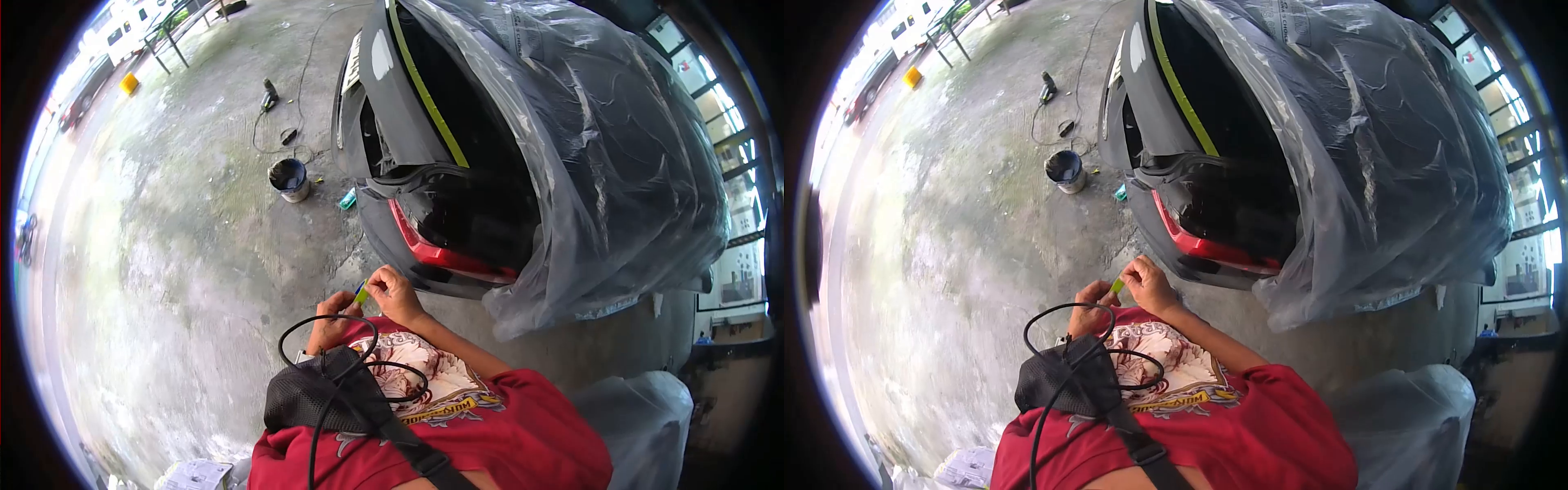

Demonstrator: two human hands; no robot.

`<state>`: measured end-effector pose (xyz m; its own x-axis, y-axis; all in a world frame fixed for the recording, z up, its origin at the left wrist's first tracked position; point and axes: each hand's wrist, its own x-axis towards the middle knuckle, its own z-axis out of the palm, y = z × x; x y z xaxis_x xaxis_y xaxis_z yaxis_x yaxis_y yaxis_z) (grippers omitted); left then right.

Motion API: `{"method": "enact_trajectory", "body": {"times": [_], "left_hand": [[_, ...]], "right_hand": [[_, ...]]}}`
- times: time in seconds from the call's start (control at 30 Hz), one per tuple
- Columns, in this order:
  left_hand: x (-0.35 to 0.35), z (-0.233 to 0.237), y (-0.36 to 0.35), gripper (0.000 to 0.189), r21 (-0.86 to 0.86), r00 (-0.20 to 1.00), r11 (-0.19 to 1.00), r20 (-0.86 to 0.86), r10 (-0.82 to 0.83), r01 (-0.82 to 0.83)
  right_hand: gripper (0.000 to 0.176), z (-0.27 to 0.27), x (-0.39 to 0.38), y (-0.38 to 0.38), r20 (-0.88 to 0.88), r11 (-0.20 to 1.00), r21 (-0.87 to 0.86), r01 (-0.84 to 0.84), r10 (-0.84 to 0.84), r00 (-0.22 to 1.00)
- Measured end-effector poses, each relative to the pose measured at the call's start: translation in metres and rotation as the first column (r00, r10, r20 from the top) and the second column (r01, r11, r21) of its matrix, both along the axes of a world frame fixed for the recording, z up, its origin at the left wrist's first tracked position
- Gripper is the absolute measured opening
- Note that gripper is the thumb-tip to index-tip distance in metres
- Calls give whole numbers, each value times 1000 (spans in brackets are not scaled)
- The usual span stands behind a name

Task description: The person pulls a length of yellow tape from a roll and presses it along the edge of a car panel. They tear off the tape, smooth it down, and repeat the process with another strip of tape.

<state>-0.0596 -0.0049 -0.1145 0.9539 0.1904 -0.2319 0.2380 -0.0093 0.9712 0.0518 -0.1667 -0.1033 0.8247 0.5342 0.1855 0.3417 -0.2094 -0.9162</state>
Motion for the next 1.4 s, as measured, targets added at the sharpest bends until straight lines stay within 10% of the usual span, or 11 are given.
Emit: {"method": "enact_trajectory", "body": {"times": [1.4], "left_hand": [[113,18,57,12,-3,942,963,210,-262,269]], "right_hand": [[13,29,70,34,70,959,-16,282,-281,957]]}}
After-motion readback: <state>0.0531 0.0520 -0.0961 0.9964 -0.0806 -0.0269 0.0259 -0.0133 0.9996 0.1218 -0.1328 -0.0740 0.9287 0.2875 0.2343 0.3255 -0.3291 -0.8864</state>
